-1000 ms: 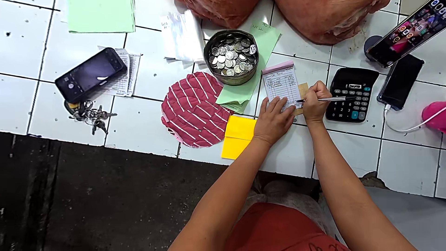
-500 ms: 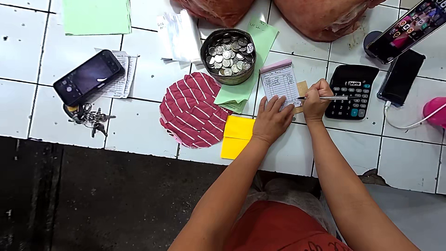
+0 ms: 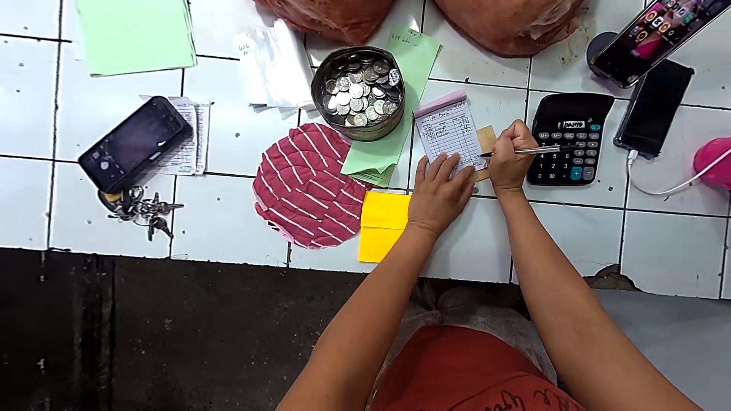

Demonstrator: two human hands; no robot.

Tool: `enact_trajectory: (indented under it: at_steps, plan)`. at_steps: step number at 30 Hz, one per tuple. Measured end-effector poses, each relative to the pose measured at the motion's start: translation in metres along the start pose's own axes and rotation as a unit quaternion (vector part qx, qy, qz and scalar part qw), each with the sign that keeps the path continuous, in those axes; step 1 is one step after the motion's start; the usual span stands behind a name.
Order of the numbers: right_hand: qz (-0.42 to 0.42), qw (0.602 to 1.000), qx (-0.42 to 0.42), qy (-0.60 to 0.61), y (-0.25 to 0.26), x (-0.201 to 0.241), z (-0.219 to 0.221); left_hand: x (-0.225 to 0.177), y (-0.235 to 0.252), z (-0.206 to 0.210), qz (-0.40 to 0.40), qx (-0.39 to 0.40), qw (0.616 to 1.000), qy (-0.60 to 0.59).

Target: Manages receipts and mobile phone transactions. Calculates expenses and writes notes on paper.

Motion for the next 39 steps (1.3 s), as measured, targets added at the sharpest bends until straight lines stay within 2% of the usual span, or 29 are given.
enact_trajectory:
  at_steps: [7, 12, 18, 21, 24, 28, 34, 39]
  plan:
    - [-0.006, 1.0, 0.0, -0.024, 0.0, 0.001, 0.0, 0.002, 0.0, 0.003, -0.001, -0.002, 1.0, -0.004]
    - [0.003, 0.999, -0.026, 0.022, 0.003, 0.001, -0.001, 0.001, 0.0, 0.002, -0.003, -0.002, 1.0, -0.006]
    - [-0.004, 1.0, -0.019, -0.022, 0.001, 0.003, 0.0, 0.002, 0.0, 0.002, -0.002, -0.006, 1.0, -0.002]
    - [0.001, 1.0, -0.021, 0.007, 0.003, 0.0, 0.001, 0.002, 0.0, 0.002, 0.001, -0.005, 1.0, -0.001]
    - [0.001, 0.995, -0.047, 0.085, 0.005, -0.003, -0.001, 0.002, -0.001, 0.003, -0.001, -0.005, 1.0, -0.002]
    - [-0.009, 0.99, 0.027, 0.14, -0.001, 0.0, 0.001, 0.002, 0.0, 0.003, 0.0, -0.009, 1.0, 0.001]
    - [-0.011, 0.998, 0.057, 0.012, -0.005, 0.004, 0.005, 0.001, 0.001, 0.001, 0.0, -0.006, 1.0, 0.006]
    - [-0.012, 0.996, 0.087, 0.03, -0.003, 0.004, 0.002, 0.001, 0.001, 0.0, 0.002, -0.007, 1.0, 0.008]
Point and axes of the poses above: each hand's wrist, its own y-axis towards the middle knuckle, its own z-axis out of the palm, x = y × z, the point moved 1 cm from there along y, towards the middle knuckle, and after that the axes turned 4 degrees about -z, right-handed, at the moved point
